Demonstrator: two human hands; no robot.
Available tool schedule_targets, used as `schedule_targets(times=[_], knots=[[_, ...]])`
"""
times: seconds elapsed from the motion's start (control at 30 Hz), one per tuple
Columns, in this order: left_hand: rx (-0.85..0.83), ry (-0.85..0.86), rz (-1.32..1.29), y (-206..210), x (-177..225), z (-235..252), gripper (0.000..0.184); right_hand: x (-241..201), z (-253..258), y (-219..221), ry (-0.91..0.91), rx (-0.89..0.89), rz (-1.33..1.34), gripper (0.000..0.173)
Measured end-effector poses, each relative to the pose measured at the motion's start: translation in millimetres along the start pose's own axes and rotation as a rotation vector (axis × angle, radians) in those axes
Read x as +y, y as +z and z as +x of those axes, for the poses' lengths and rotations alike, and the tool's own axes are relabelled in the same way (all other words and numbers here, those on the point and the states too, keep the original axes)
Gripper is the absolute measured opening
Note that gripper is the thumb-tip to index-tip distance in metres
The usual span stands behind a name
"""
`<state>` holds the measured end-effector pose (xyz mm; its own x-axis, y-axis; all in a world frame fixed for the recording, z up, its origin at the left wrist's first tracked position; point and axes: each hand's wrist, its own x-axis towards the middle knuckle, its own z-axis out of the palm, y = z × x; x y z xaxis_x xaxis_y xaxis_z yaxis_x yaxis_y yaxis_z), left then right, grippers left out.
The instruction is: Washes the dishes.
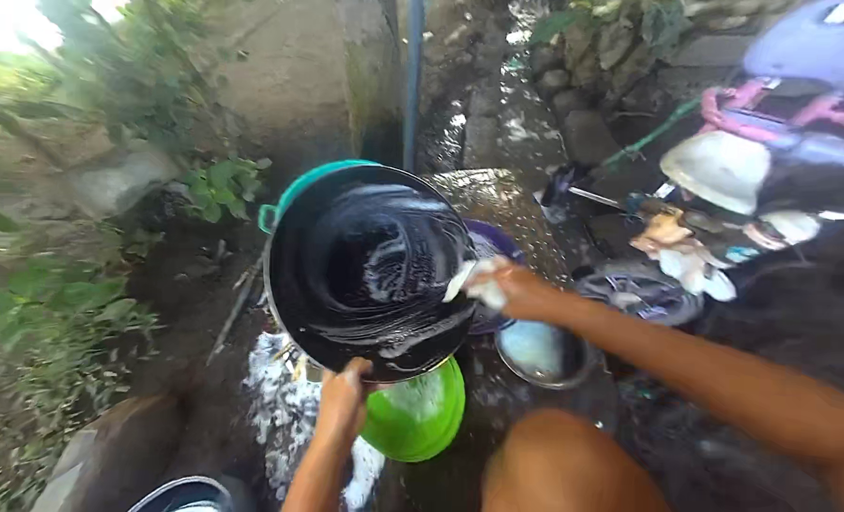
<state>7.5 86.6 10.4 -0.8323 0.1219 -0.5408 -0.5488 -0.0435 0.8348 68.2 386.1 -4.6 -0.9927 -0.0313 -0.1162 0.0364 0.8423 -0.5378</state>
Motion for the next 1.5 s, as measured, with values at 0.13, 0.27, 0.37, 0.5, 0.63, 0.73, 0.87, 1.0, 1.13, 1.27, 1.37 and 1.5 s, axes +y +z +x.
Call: schedule_targets(times=[0.13, 0.27, 0.37, 0.5, 0.63, 0.73, 0.87, 1.0, 1.13, 1.27, 1.37, 1.5], knots=[[0.064, 0.026, -0.012, -11.4, 1.9, -7.3, 0.019, 60.3, -48.4, -6.5, 0.473, -0.067, 0.246, 0.038], [0.076, 0.045, -0.025, -16.9, 6.4, -8.6, 0.022, 86.3, -65.2, 81.8, 0.720, -0.140, 0.094, 0.055], [0.095, 0.066, -0.018, -17.1, 8.0, -9.9, 0.022, 68.1, -63.1, 120.2, 0.749, -0.174, 0.036, 0.070], [0.090, 0.064, -0.001, -16.7, 7.6, -13.4, 0.023, 84.0, -81.7, 98.6, 0.677, -0.056, 0.560, 0.036], [0.032, 0.015, 0.019, -12.6, 6.2, -16.4, 0.018, 12.4, -74.2, -17.2, 0.687, 0.094, 0.619, 0.034], [-0.060, -0.035, -0.009, -0.1, -2.5, -18.5, 0.019, -24.4, -3.8, -31.6, 0.634, 0.196, 0.503, 0.040], [-0.168, -0.078, -0.014, 19.5, -10.5, -23.6, 0.023, -69.6, 107.7, 6.6, 0.355, 0.333, 0.358, 0.053], [-0.131, -0.044, -0.036, 12.5, -10.7, -11.3, 0.029, -121.5, 75.1, 78.5, -0.209, 0.015, 0.247, 0.043], [-0.047, -0.065, -0.098, -12.6, 3.0, -1.7, 0.031, -35.5, 64.4, 49.5, -0.070, -0.031, -0.114, 0.031], [-0.157, -0.079, -0.045, 7.7, -11.3, -20.2, 0.034, -79.0, 133.9, 18.1, 0.172, 0.267, 0.029, 0.061], [-0.139, -0.038, -0.038, 4.1, -13.6, -13.3, 0.042, -118.6, 105.5, 80.5, -0.103, 0.157, 0.242, 0.065], [-0.099, -0.043, -0.079, -6.8, -7.5, -8.5, 0.038, -64.1, 106.6, 53.9, 0.070, 0.081, -0.029, 0.052]])
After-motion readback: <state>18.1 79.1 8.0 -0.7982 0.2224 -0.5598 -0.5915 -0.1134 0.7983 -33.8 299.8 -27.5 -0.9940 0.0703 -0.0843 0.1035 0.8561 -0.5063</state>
